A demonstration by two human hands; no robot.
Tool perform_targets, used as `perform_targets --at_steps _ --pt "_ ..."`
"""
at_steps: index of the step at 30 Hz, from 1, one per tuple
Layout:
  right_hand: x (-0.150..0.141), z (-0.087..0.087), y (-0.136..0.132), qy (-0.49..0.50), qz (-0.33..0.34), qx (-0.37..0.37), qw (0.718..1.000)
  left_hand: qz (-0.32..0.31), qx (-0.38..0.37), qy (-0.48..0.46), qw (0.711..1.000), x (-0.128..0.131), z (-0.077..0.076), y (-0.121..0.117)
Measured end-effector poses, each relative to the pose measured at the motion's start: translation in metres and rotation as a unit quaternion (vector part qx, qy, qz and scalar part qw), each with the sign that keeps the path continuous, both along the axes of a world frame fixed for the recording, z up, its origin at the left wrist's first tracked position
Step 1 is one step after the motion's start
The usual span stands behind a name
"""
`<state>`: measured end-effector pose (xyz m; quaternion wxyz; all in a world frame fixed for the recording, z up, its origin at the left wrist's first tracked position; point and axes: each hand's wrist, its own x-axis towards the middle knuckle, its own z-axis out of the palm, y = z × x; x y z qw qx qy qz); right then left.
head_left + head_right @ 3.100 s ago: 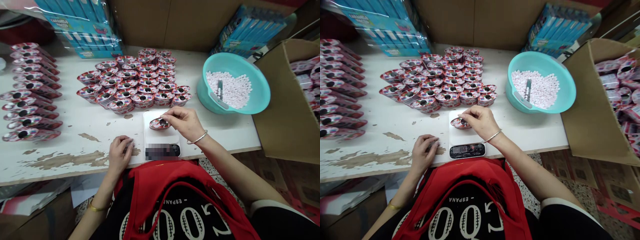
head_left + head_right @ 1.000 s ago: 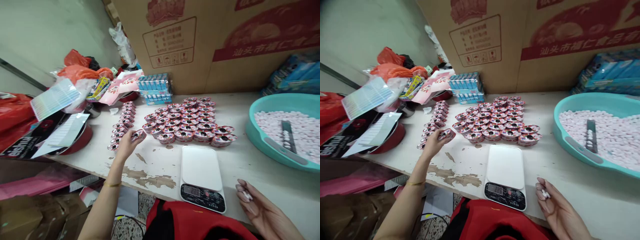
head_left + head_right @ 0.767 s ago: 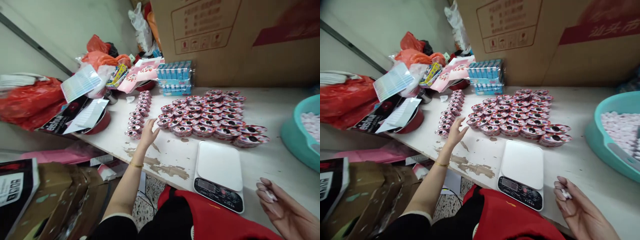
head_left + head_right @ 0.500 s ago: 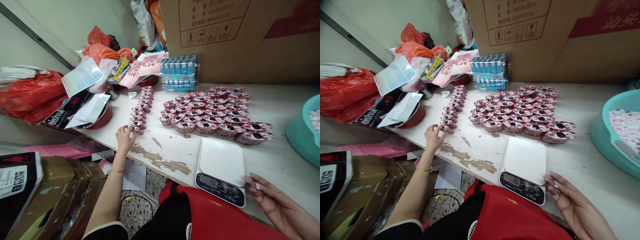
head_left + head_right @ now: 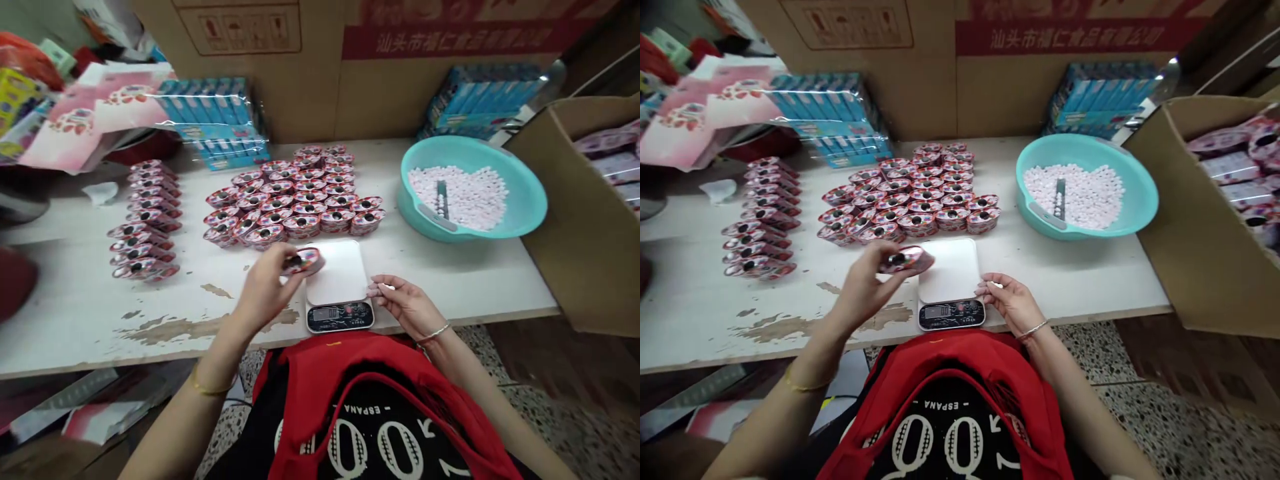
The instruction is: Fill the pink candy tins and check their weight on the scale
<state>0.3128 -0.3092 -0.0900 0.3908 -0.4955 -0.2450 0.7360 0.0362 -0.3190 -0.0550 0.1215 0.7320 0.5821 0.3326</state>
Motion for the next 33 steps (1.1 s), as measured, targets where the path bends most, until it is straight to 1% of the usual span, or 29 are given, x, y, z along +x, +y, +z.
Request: perform_targets --at_steps 2,4,7,9,10,12,14,17,20,23,26,28,30,33 --pt "0.003 0.001 -0.002 -0.012 -0.01 0.017 1.0 -0.053 -0.003 0.009 0.999 0.033 -0.009 0.016" --pt "0.006 0.002 -0.005 -0.029 -0.013 0.03 0.999 -0.081 -0.004 0.028 0.996 0.05 -0.019 0.029" --pt "0.011 0.002 -0.007 -0.046 0.003 0.031 0.998 -0.11 -0.012 0.044 0.993 0.054 -0.028 0.038" --pt "0.013 0.002 -0.007 -0.051 0.008 0.026 0.998 -0.124 -0.013 0.032 0.992 0.046 -0.028 0.037" --pt "0.014 0.002 -0.006 -0.053 0.006 0.025 0.998 -0.121 -0.01 0.018 0.992 0.039 -0.028 0.035" --pt "0.016 0.003 -0.004 -0.06 0.002 0.029 0.998 -0.082 -0.005 -0.011 0.997 0.022 -0.029 0.026" --pt "0.018 0.005 -0.001 -0.079 0.008 0.044 0.996 -0.011 -0.011 -0.029 0.999 0.001 -0.036 0.011" --pt "0.018 0.012 0.005 -0.138 0.042 0.087 0.986 0.088 -0.048 -0.016 0.995 -0.031 -0.056 -0.019" --pt "0.013 0.024 0.014 -0.201 0.083 0.144 0.965 0.137 -0.082 0.007 0.987 -0.051 -0.081 -0.052" --pt "0.003 0.039 0.026 -0.246 0.127 0.215 0.937 0.15 -0.074 0.022 0.986 -0.053 -0.101 -0.072" --pt "-0.013 0.054 0.039 -0.283 0.167 0.298 0.896 0.174 -0.044 0.048 0.983 -0.046 -0.112 -0.077" --pt "-0.025 0.061 0.046 -0.318 0.187 0.359 0.858 0.194 -0.034 0.063 0.978 -0.042 -0.115 -0.075" --pt "-0.037 0.067 0.05 -0.358 0.214 0.413 0.81 0.203 -0.033 0.071 0.976 -0.041 -0.117 -0.074" --pt "-0.054 0.068 0.056 -0.405 0.265 0.466 0.741 0.201 -0.03 0.065 0.977 -0.043 -0.118 -0.074"
